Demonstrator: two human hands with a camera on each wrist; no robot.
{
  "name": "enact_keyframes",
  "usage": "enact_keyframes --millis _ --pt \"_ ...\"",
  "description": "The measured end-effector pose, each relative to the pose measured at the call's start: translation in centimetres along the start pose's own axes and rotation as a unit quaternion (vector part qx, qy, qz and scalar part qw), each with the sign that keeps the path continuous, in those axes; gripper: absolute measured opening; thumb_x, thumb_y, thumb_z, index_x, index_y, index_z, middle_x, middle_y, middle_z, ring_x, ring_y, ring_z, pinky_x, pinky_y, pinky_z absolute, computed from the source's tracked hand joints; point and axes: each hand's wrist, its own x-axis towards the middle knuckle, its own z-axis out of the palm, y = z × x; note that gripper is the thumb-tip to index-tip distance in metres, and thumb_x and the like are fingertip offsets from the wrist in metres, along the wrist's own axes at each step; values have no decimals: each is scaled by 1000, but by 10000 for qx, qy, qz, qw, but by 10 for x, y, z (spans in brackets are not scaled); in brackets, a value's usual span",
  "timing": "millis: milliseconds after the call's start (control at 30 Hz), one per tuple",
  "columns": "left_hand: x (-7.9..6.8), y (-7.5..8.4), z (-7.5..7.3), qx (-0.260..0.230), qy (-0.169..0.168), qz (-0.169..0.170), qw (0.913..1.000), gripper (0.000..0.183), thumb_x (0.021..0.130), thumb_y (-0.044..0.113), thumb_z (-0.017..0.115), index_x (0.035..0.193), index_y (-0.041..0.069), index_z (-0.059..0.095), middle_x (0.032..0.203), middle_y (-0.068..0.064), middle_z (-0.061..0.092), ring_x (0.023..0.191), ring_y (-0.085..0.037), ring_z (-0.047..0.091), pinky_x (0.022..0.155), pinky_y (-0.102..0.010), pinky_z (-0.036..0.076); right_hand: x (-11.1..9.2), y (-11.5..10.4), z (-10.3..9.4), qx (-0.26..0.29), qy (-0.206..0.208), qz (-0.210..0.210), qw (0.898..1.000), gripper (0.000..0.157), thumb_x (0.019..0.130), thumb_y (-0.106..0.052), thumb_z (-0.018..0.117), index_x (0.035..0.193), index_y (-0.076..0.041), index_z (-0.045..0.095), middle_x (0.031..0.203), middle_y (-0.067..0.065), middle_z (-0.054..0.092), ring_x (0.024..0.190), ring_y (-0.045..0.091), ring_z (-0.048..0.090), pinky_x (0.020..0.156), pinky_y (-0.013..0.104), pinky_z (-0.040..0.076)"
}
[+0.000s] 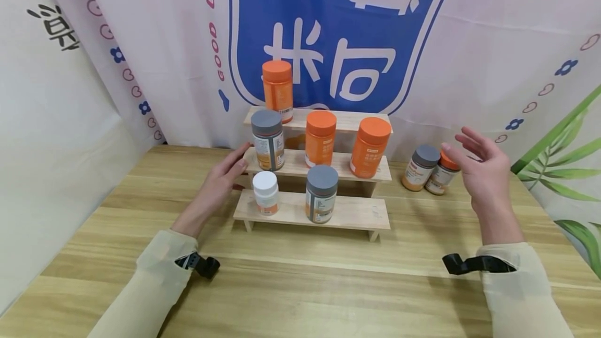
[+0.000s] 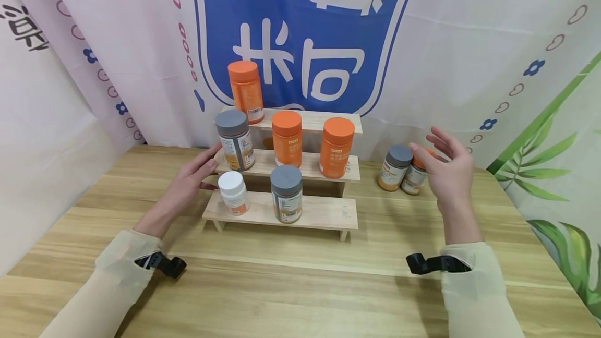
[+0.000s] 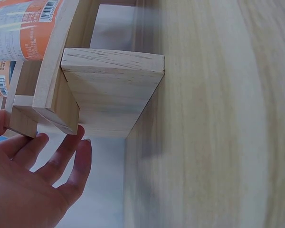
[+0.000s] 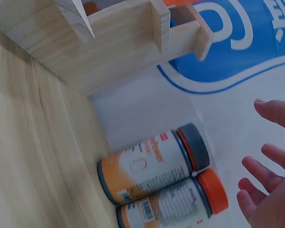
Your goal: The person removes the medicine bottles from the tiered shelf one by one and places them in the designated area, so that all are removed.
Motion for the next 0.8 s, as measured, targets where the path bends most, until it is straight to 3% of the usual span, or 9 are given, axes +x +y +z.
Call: enact_keyframes --millis 100,200,333,500,667,800 --pt "0 -1 -1 11 28 5 10000 59 116 37 38 171 20 23 178 -12 21 147 -46 44 102 -61 55 -4 -7 4 -32 -116 -262 9996 71 95 -44 78 159 -36 49 160 -6 54 148 18 43 114 25 45" --pt "-1 -1 -1 0 44 -9 10000 59 116 37 39 171 21 24 178 -11 21 147 -46 45 102 -61 55 -9 -13 9 326 -286 -517 9977 68 95 -38 81 157 -31 53 153 -5 60 146 18 44 98 11 48" --pt "0 -1 -1 -31 31 -11 10000 59 116 38 39 171 22 24 178 -10 21 146 -45 46 101 -58 55 -15 -21 17 649 -459 -743 9941 64 95 -34 82 154 -27 57 144 -6 65 139 16 50 88 8 48" --pt "-1 -3 0 -45 38 15 10000 60 116 37 39 171 19 24 178 -12 22 144 -46 48 99 -54 56 -25 -32 29 581 -616 -969 9917 60 96 -35 80 152 -25 59 138 -7 67 125 6 59 96 10 48" --pt "0 -4 0 -60 24 21 10000 60 116 37 39 171 19 24 178 -11 22 145 -46 47 100 -56 56 -31 -45 38 984 -920 -1150 9842 56 96 -33 81 148 -22 62 134 -6 70 122 7 64 101 10 49" --pt "1 -2 1 -81 -15 17 10000 60 116 38 39 171 20 23 179 -10 21 146 -45 46 102 -60 55 -35 -61 42 845 -1102 -1099 9842 55 97 -38 79 148 -26 62 139 -5 69 127 8 62 117 23 45"
